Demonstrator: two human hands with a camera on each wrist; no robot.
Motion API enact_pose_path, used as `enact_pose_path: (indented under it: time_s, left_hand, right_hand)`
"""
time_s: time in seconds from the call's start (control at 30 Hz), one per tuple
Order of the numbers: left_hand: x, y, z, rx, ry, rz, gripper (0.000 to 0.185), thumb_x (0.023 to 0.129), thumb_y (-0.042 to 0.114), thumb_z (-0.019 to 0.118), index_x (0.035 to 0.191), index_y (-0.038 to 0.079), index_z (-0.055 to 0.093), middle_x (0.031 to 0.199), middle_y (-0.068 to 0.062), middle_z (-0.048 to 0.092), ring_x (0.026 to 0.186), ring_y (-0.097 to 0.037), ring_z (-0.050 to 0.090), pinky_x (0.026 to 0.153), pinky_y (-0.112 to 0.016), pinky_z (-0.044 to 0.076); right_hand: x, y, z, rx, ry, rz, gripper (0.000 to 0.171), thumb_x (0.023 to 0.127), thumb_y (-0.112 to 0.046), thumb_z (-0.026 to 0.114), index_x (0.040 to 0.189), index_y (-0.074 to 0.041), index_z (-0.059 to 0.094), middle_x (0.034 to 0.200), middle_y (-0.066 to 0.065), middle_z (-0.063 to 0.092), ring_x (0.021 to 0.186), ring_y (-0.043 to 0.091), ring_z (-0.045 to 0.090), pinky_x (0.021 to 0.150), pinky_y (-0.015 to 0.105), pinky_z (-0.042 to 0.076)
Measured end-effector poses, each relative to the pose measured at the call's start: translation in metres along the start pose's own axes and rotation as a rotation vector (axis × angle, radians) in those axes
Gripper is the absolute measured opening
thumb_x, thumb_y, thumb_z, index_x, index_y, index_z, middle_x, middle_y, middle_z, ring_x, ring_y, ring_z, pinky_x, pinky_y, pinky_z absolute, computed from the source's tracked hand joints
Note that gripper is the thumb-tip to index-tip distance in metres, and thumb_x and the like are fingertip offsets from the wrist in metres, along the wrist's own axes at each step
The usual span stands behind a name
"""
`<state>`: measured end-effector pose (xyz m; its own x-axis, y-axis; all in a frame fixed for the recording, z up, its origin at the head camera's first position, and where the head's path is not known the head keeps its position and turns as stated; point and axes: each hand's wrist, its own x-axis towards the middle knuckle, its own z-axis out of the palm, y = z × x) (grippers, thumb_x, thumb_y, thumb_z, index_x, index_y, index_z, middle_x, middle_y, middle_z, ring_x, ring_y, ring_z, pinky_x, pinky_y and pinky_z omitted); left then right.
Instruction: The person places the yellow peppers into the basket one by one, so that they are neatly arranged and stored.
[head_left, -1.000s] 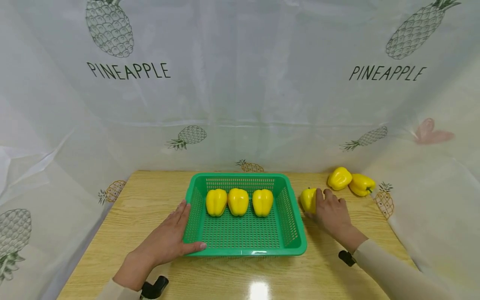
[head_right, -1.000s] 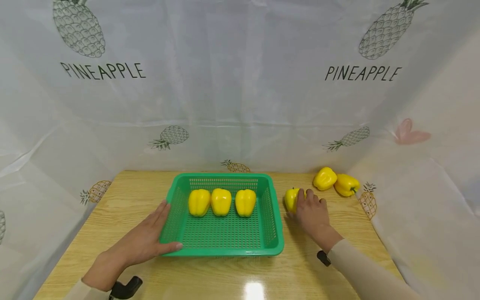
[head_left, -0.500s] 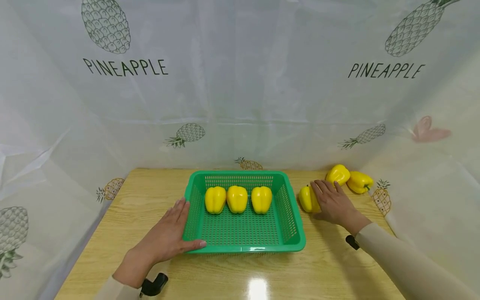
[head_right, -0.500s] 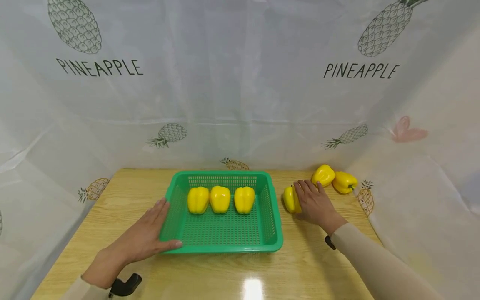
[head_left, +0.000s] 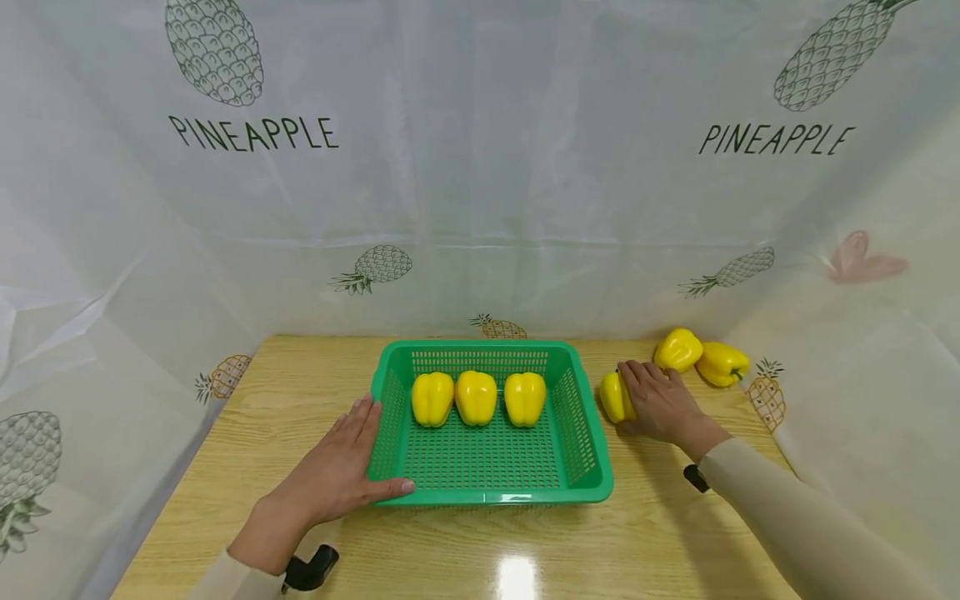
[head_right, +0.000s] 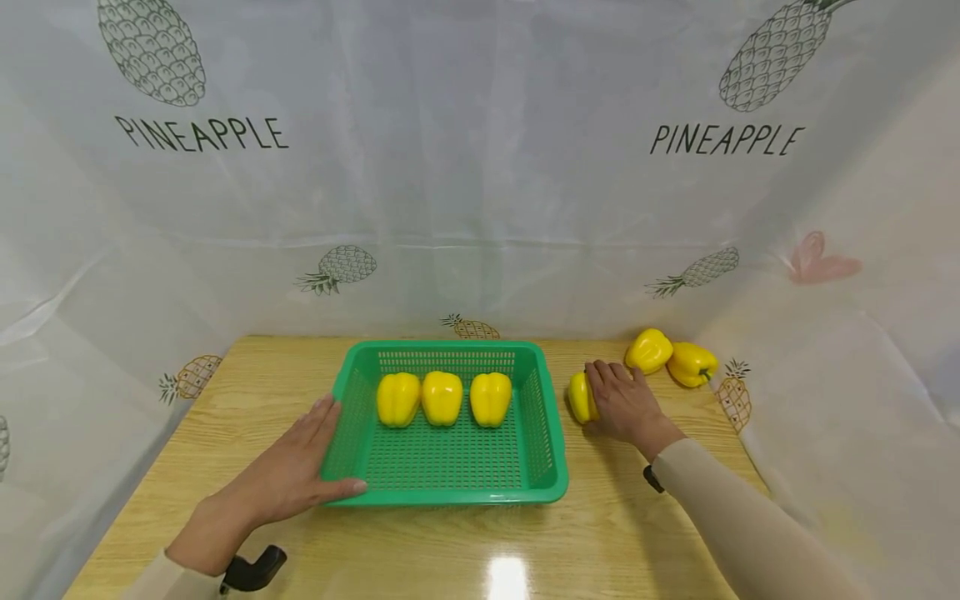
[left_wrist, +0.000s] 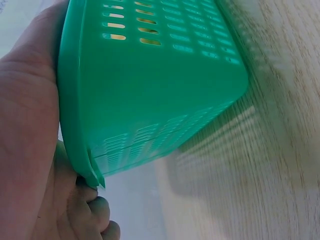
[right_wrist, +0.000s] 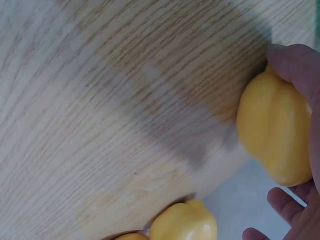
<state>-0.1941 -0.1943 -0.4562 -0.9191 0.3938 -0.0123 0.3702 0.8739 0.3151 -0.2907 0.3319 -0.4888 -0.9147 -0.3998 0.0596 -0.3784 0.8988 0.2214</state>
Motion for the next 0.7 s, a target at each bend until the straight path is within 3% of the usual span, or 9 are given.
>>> enact_pose_path:
  time_s: [0.27, 0.7]
  left_hand:
    - [0.0, 0.0, 0.001, 0.002, -0.001, -0.008, 0.131, 0.085, 0.088, 0.059, 0.164, -0.009, 0.021, 0.172, -0.029, 0.018, 0.16, -0.045, 0.023, 0.128, -0.062, 0.026]
    - [0.0, -0.001, -0.002, -0.004, -0.004, 0.01, 0.131, 0.085, 0.087, 0.059, 0.164, -0.01, 0.021, 0.172, -0.031, 0.018, 0.159, -0.047, 0.023, 0.128, -0.062, 0.025]
  right_hand:
    - [-0.001, 0.001, 0.006, -0.01, 0.032, -0.026, 0.108, 0.076, -0.055, 0.092, 0.152, 0.003, 0.043, 0.144, 0.025, 0.056, 0.131, 0.047, 0.055, 0.103, 0.069, 0.047]
    - [0.001, 0.01, -0.012, -0.099, 0.222, -0.064, 0.104, 0.068, -0.057, 0.095, 0.137, 0.007, 0.05, 0.129, 0.025, 0.061, 0.118, 0.043, 0.06, 0.091, 0.059, 0.054]
